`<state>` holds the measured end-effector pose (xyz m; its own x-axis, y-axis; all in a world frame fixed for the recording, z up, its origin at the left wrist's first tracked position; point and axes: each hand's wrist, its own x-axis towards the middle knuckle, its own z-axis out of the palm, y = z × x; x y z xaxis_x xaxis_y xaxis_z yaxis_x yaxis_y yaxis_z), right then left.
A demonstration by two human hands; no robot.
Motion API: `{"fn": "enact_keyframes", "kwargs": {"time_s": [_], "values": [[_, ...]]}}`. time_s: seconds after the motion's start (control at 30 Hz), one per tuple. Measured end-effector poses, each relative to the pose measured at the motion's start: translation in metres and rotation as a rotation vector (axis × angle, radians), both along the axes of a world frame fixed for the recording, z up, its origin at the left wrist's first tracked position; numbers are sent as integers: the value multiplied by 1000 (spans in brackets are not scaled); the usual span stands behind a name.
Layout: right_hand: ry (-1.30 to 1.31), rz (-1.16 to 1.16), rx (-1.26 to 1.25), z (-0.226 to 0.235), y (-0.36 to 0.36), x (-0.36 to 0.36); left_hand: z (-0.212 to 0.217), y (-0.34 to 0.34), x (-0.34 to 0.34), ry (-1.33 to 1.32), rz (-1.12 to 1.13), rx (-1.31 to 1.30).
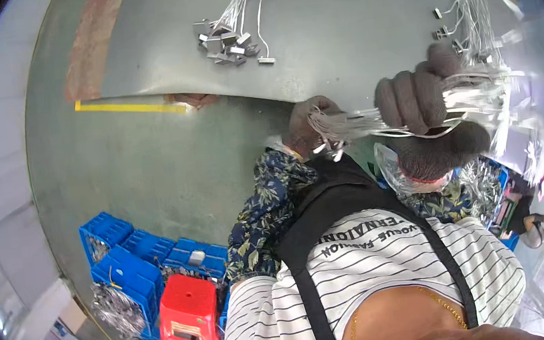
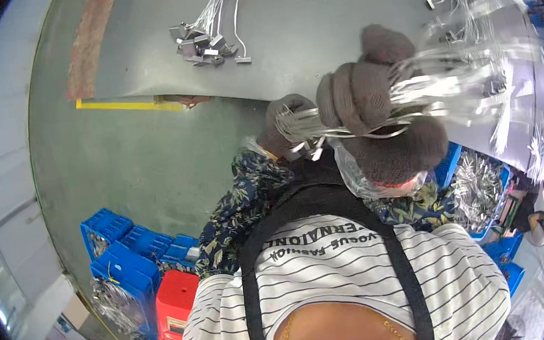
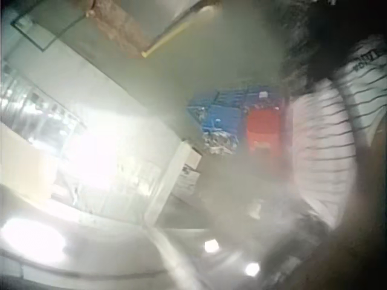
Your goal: The person retrieves wire assemblies with metal terminals from a crate, sorts and bundles them on the workbench, and shakes and straightens the wire strands by hand.
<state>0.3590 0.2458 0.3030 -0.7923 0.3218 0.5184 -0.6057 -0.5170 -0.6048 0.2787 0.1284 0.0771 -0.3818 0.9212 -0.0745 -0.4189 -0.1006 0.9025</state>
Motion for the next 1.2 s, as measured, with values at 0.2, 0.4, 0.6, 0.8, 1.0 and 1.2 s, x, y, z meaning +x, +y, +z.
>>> {"fn": "enact_keyframes", "kwargs": {"time_s": [0.2, 0.4, 0.6, 0.8, 1.0, 1.2], "values": [[-240, -712, 27, 4, -13, 39, -26, 3, -39, 462, -657, 36], [-1010, -986, 424, -123, 87, 10, -67, -12, -27, 812, -1275, -183], [-1534, -763, 1307, -164, 123, -98, -150, -39, 15, 574, -977, 426], [-1395, -944, 1087, -200, 131, -129, -94, -19, 5, 742, -1304, -117], [-932, -62, -325, -148, 125, -58, -138, -73, -47, 1136, -1201, -332], [-637, 218, -330, -147, 127, 4, -63, -92, -86, 1464, -829, -602]]}}
